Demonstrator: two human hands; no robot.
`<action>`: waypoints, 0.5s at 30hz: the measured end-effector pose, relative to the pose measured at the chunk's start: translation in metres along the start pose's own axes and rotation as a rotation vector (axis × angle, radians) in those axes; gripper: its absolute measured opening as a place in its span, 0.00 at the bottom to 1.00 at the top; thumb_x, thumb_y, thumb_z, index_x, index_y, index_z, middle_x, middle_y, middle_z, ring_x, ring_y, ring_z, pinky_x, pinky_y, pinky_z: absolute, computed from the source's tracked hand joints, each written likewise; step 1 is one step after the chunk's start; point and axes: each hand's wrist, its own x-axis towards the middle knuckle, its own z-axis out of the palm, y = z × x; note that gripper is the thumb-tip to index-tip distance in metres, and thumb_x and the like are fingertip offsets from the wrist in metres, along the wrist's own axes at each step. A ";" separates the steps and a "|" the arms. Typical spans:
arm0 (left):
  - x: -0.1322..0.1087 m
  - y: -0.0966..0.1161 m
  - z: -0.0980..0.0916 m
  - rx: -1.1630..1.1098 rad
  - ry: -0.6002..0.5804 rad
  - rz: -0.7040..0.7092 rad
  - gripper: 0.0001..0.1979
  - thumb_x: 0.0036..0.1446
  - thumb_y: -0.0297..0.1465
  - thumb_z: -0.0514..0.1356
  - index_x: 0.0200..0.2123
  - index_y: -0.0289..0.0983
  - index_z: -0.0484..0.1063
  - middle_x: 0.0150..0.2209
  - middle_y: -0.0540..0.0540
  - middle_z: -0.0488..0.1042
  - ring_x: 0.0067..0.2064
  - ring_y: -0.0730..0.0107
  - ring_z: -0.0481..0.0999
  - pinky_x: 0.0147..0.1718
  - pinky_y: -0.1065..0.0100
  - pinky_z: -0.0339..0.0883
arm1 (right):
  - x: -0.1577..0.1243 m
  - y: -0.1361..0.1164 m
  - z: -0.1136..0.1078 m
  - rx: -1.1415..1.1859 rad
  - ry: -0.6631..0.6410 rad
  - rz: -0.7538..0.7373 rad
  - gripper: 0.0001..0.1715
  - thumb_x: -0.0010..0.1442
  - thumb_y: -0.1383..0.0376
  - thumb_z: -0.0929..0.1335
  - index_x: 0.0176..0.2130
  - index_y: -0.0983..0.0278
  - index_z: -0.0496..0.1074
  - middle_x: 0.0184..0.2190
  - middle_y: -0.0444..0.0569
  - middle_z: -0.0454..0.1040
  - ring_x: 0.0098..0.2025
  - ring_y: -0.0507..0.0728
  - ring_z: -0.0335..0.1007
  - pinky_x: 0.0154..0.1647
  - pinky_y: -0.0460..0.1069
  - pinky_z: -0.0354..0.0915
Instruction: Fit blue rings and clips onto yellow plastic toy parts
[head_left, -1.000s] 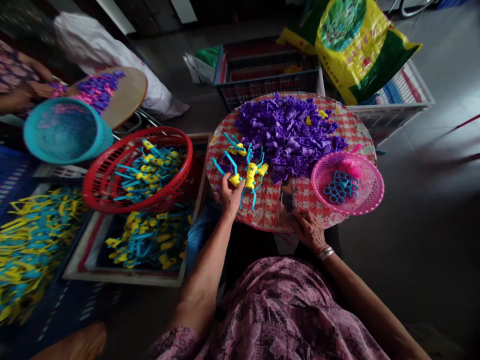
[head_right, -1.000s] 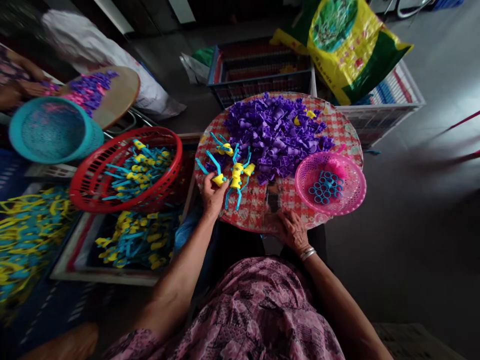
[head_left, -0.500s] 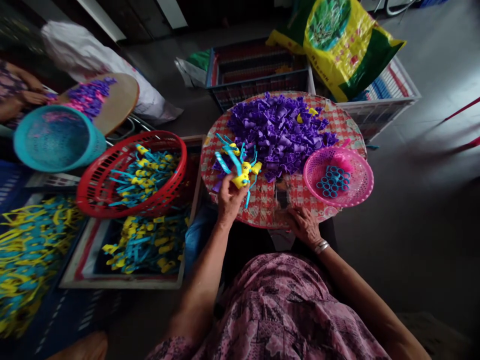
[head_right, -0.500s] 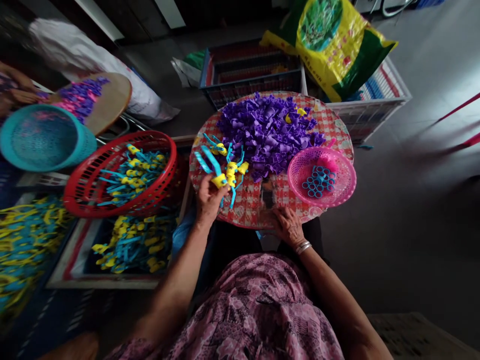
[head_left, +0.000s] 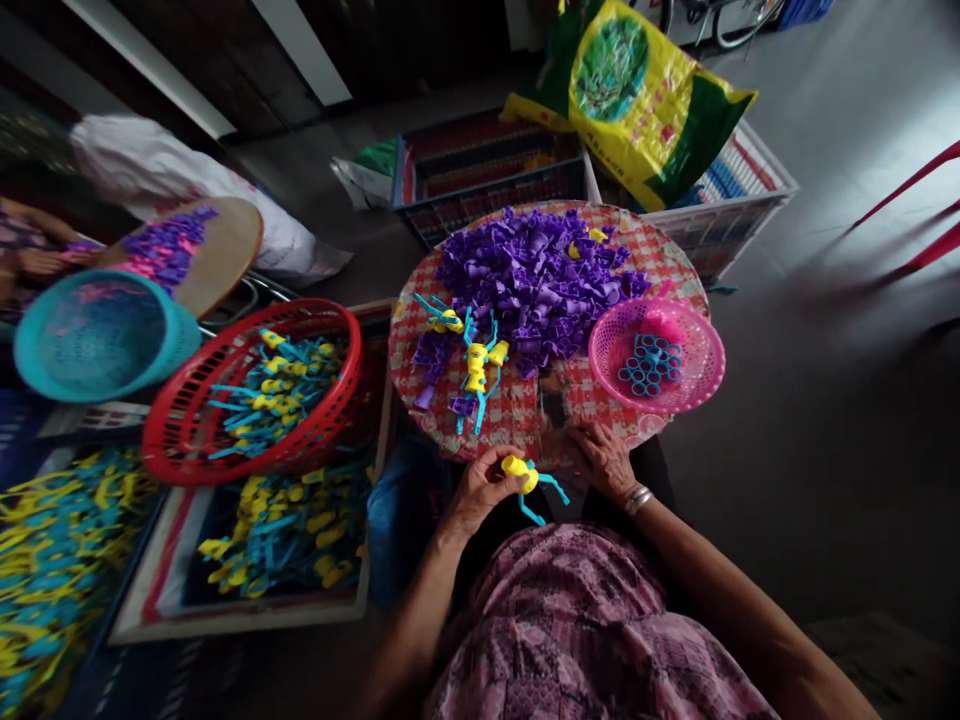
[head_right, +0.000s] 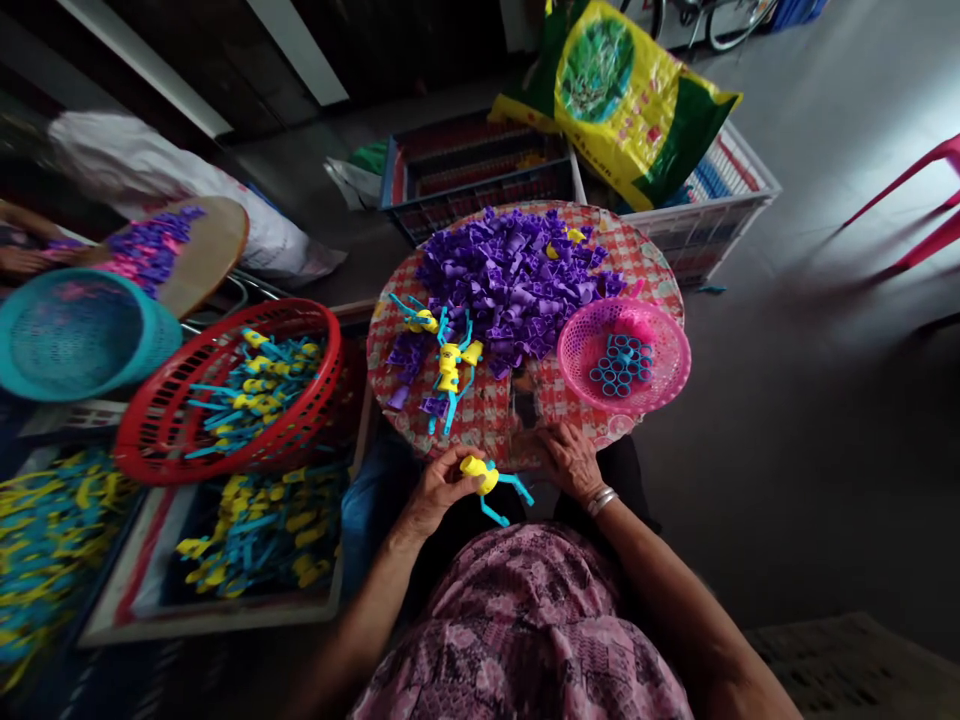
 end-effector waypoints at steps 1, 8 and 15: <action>0.001 0.001 0.001 -0.084 0.017 -0.016 0.26 0.34 0.38 0.84 0.39 0.40 0.83 0.37 0.48 0.82 0.36 0.67 0.80 0.35 0.69 0.75 | 0.001 -0.001 0.000 0.007 -0.003 0.005 0.20 0.76 0.62 0.67 0.61 0.60 0.79 0.55 0.58 0.78 0.54 0.65 0.72 0.54 0.58 0.72; 0.022 0.007 0.028 -0.293 -0.039 -0.218 0.35 0.46 0.54 0.77 0.52 0.41 0.80 0.39 0.43 0.84 0.31 0.65 0.81 0.20 0.73 0.66 | 0.006 -0.007 -0.005 0.035 -0.034 0.040 0.19 0.77 0.61 0.66 0.60 0.60 0.80 0.56 0.58 0.79 0.55 0.65 0.72 0.56 0.59 0.71; 0.068 -0.004 0.062 0.083 0.057 -0.090 0.30 0.42 0.50 0.80 0.41 0.37 0.80 0.31 0.46 0.83 0.21 0.78 0.71 0.17 0.76 0.54 | 0.010 -0.008 -0.010 0.056 -0.100 0.047 0.19 0.75 0.63 0.69 0.62 0.62 0.79 0.56 0.59 0.77 0.55 0.64 0.70 0.56 0.58 0.70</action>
